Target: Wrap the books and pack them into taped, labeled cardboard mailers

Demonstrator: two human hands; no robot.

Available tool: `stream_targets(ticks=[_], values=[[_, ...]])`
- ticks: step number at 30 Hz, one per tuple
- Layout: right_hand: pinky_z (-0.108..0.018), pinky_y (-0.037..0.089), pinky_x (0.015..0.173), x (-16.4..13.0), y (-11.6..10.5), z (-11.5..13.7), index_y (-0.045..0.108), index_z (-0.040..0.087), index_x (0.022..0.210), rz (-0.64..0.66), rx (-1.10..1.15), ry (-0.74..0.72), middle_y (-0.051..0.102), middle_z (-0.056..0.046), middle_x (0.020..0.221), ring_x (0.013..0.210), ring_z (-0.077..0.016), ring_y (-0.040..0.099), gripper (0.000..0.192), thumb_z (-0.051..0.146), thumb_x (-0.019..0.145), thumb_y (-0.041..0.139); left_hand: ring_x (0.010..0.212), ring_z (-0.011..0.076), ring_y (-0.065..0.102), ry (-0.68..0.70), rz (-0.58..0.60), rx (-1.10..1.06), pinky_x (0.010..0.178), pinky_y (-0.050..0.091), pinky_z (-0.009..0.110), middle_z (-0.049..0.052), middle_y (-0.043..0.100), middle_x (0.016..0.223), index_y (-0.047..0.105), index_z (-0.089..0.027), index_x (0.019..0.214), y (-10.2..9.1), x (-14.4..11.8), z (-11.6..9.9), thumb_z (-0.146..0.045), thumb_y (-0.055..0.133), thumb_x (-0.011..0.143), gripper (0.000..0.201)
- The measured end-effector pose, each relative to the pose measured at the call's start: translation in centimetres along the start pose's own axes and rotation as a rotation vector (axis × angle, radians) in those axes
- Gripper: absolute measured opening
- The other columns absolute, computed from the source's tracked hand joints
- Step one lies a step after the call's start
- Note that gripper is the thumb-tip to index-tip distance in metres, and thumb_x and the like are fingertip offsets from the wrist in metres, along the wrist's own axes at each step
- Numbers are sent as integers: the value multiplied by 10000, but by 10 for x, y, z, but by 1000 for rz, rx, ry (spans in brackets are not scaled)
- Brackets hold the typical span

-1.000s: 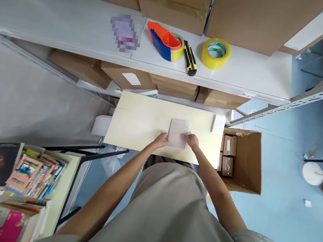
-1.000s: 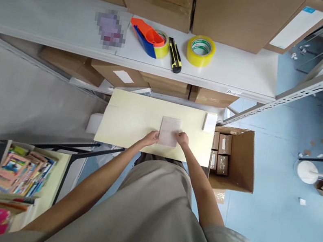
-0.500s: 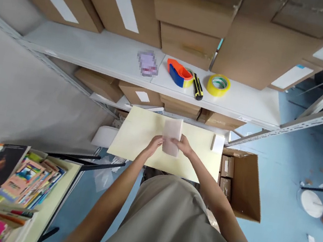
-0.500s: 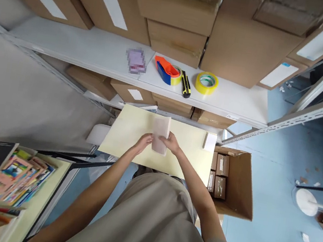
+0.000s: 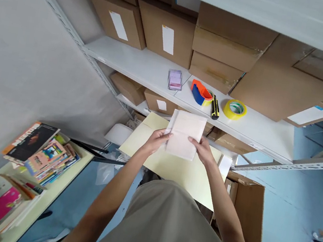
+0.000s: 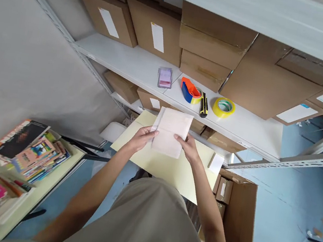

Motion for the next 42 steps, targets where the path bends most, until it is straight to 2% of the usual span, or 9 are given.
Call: stream_targets(ticks=[5,10,14,20,25,30,35,38,42], values=[[-546,640,1148,3,3,-17,739,225,1248,-276,-164,-67,758,-218,1513,1396,-380,742,765,770,736,904,1155,355,822,178,-198,323,1047,653,437,85,894,1093,884,-189,1196,-8,-15,0,-628,825,927,518],[-461,634,1169,-9,59,-22,653,265,1543,40,-69,-55,649,-158,1708,1490,-323,704,888,799,854,822,1232,393,837,169,-276,918,1056,651,463,110,889,1311,802,-265,1521,16,-38,2,-341,604,1106,466],[-377,666,967,-10,88,-32,741,202,1196,-83,33,-44,833,-128,1265,1151,-286,785,687,796,858,815,1447,391,756,134,-190,1125,1139,652,488,162,754,1602,704,-238,1651,51,-59,16,-148,542,1066,614],[-320,559,708,4,74,-41,664,231,830,-174,75,-23,718,-18,770,755,-195,634,732,959,829,737,1607,380,632,271,-35,754,1336,559,517,127,663,1721,690,-255,1650,32,-70,11,-367,799,986,682],[-359,609,782,11,63,-19,757,224,881,-4,65,-57,803,-44,867,860,-248,727,745,968,843,775,1613,424,603,175,-422,488,1309,549,582,202,650,1712,705,-200,1586,-44,-57,-25,-638,889,918,820],[-432,678,945,18,72,-3,833,210,1014,182,156,8,870,-101,1037,1117,-349,821,777,969,859,783,1102,386,852,-194,-161,-18,934,705,451,218,880,1207,848,-124,1240,-62,-60,-24,-811,989,715,876],[-474,691,1033,25,76,-11,863,203,1085,214,70,51,888,-117,1088,1225,-377,821,772,948,917,747,807,261,796,-224,-252,-114,731,632,336,110,868,936,852,-144,1007,-53,-62,-11,-616,1095,555,697],[-497,688,1063,32,74,-17,865,201,1164,132,-18,44,886,-132,1173,1269,-379,805,787,940,949,699,774,236,758,-183,-291,-67,711,592,320,76,845,893,842,-147,980,-61,-51,-6,-591,1043,600,618],[-550,627,1188,32,73,-11,801,212,1400,-306,-282,-187,792,-187,1489,1433,-379,726,767,854,999,680,748,208,701,-48,-347,170,677,530,293,36,811,853,830,-154,963,-85,-30,-3,-550,906,771,446]])
Point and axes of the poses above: each hand's wrist, its own x-axis towards the middle knuckle, its own y-axis out of the palm, z = x × y, the point moved 2 cm from there along x, towards the middle knuckle
